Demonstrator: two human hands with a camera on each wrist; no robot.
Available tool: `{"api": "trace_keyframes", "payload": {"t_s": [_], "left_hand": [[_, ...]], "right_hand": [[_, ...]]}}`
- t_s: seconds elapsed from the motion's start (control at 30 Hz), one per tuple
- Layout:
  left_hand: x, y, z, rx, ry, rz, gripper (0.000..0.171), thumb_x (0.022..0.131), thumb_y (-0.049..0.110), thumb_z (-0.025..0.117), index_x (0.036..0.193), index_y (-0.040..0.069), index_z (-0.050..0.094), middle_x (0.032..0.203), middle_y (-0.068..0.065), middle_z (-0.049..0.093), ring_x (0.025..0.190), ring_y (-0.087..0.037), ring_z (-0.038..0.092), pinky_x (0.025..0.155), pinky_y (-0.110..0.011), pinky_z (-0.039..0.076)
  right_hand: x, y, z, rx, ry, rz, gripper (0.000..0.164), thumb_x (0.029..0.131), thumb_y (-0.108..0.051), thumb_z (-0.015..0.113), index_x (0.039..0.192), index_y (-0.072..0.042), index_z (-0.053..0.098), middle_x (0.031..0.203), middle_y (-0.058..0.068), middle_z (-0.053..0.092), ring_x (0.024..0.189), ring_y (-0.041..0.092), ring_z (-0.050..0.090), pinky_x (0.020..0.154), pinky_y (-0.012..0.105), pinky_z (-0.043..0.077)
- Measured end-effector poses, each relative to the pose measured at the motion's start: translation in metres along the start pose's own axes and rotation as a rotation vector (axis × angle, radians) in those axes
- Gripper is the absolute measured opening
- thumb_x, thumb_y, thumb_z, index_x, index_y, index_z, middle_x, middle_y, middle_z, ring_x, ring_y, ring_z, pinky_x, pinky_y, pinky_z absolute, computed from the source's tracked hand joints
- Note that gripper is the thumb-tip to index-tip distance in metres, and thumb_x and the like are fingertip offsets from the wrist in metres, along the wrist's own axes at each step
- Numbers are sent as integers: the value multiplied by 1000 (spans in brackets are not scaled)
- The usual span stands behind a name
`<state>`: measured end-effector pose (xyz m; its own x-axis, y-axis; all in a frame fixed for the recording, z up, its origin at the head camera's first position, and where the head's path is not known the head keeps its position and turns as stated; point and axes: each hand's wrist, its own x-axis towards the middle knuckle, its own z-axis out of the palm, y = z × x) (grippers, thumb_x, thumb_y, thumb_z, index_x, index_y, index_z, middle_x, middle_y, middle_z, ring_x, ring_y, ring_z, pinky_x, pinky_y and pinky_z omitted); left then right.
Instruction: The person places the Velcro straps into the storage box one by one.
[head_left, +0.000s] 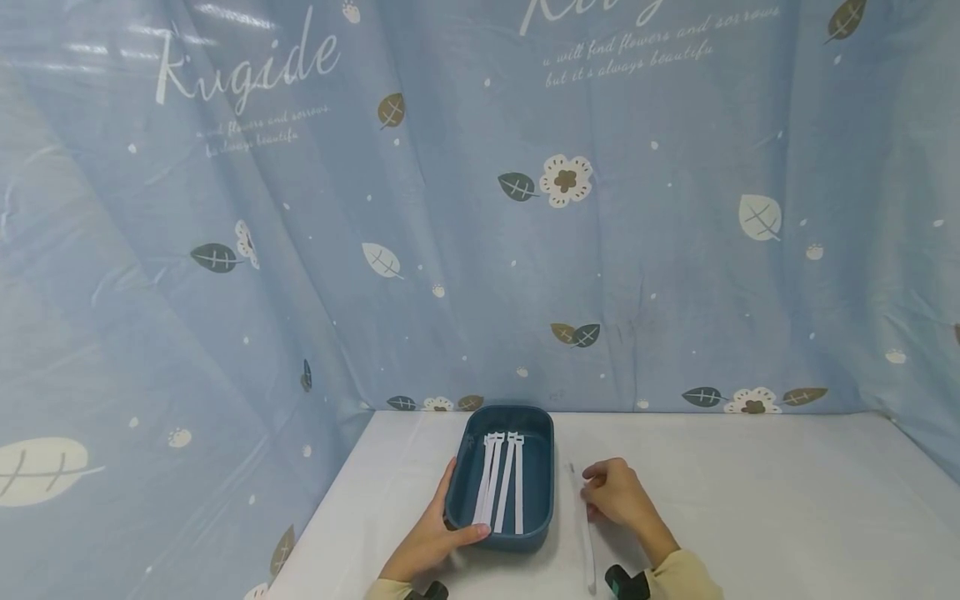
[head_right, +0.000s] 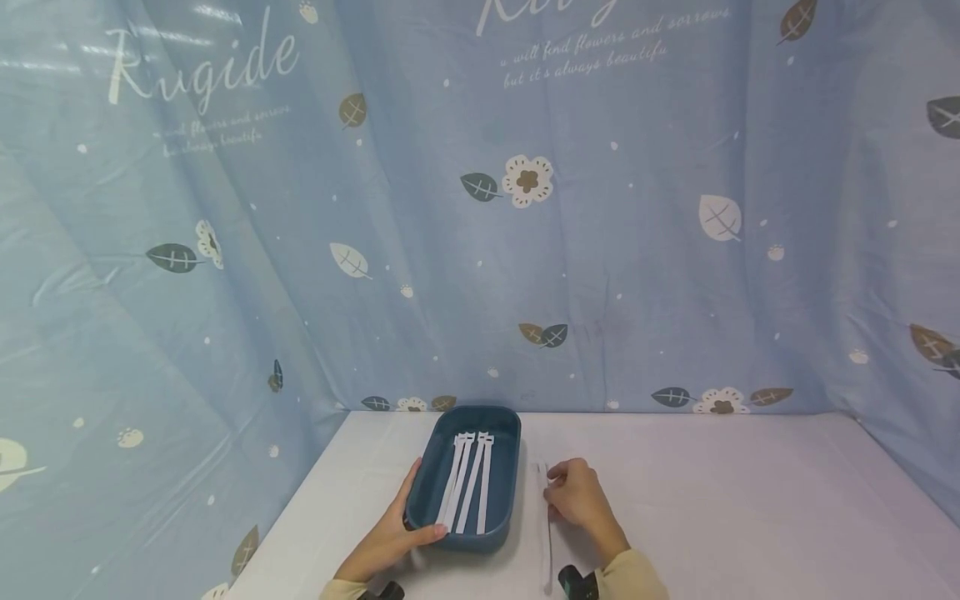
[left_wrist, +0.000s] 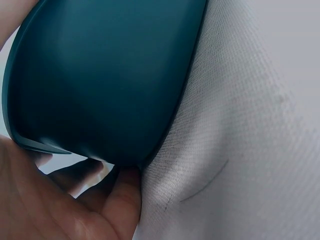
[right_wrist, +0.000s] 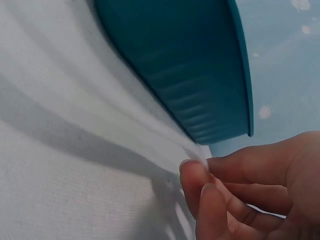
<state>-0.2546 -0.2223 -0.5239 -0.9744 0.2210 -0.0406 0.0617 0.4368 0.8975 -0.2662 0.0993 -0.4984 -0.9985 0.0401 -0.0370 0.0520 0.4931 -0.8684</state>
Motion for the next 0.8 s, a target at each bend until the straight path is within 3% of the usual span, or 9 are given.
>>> {"api": "trace_keyframes", "payload": {"t_s": [0.5,0.8], "left_hand": [[1,-1,0,-11,-7,15,123,81,41,87,168,26,1,175,-14,11,158,-48,18,119,-77,20],[0,-1,0,-16,-10,19,123,82,41,87,168,30,0,175,-15,11,157,-49,18,118,-77,21]], "right_hand": [[2,-3,-6,196,-29,58,28,86,6,72,113,11,69,78,10,69,57,16,65,50,29,55],[3,-3,-10,278,-54,37,32,89,-1,74,118,10,68,84,9,70,63,16,69,52,26,55]]}}
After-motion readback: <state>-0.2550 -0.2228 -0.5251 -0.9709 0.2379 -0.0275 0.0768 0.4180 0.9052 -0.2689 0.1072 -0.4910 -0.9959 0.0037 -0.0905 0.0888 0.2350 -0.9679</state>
